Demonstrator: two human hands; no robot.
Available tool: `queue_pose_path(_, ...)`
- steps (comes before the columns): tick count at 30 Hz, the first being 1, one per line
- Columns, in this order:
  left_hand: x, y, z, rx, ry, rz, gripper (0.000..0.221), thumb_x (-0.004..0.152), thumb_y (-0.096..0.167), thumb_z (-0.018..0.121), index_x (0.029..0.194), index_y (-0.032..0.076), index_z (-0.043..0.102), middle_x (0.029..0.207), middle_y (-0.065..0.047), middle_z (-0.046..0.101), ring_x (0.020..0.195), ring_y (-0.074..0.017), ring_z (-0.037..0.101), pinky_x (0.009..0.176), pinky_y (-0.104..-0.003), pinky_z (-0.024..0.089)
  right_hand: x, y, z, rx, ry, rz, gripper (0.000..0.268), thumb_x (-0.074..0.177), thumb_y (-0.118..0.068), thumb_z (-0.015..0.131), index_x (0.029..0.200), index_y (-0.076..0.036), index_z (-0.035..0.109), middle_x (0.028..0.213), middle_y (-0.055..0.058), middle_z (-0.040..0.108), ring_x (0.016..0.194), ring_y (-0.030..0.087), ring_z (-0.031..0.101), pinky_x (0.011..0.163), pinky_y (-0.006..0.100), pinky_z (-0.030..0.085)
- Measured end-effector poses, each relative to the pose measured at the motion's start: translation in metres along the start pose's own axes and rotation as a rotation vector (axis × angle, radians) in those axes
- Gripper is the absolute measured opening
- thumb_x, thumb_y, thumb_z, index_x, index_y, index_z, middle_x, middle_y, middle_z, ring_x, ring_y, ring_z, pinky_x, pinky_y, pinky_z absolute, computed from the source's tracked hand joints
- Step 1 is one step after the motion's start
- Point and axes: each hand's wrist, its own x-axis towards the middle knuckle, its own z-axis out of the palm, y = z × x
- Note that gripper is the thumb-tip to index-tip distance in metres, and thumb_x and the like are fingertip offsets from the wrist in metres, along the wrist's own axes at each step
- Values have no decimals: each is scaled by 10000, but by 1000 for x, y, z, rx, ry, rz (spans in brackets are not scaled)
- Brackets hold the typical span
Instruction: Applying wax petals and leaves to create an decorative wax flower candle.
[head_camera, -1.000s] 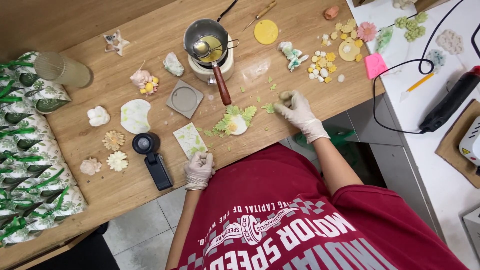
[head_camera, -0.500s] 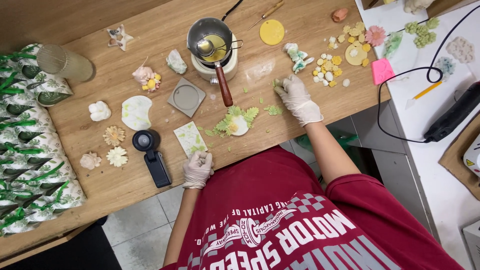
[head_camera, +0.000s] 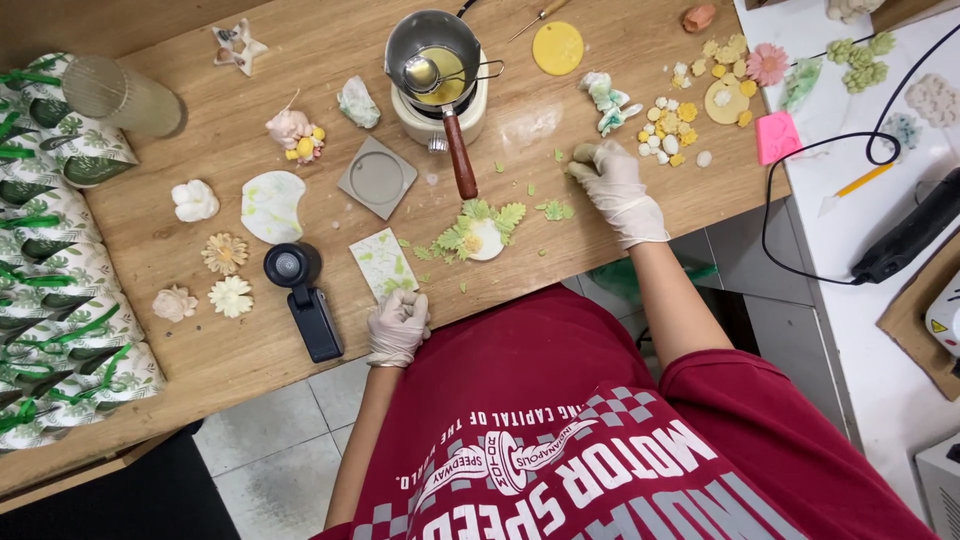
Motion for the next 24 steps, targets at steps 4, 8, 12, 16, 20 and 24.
queue_pose_path(4,-1,1,2,-87,-22,-137,171,940,134,709,810,70,618,578,-17,642,404,-79,575,353,-245,423,3,3,12,-161,-102,52,228,841,-202,838,928,-27,721,923,189,661,883,358,649,781,437,523)
queue_pose_path(8,-2,9,-3,-41,-43,-112,185,954,155,707,814,65,625,600,-24,648,411,-80,590,356,-243,429,15,35,31,-236,-92,26,283,837,-257,855,846,-18,704,911,212,670,866,390,650,777,454,525)
queue_pose_path(12,3,-4,0,-187,-75,-299,154,962,162,701,874,62,625,642,-43,661,436,-88,583,358,-247,416,13,26,17,-227,-106,125,268,878,-272,828,859,-26,724,907,201,683,836,361,663,759,438,529)
queue_pose_path(16,-2,-4,1,-284,-90,-350,154,968,182,699,924,52,630,722,-63,714,520,-102,641,437,-242,482,-4,19,0,623,-129,503,249,926,-243,781,978,-4,733,870,107,695,759,219,637,679,336,509)
queue_pose_path(20,-7,57,8,-401,-179,-358,174,961,201,710,986,34,672,802,-78,742,600,-116,672,521,-240,536,-26,-33,-25,1437,-180,721,329,972,-262,720,1188,-14,706,852,17,660,762,136,632,655,272,520)
queue_pose_path(24,0,136,29,-395,-311,-402,224,986,249,676,1071,43,699,884,-63,758,670,-110,699,568,-234,525,-59,-73,-21,1525,-260,739,355,992,-251,705,1238,3,681,852,19,654,768,136,623,660,275,524)
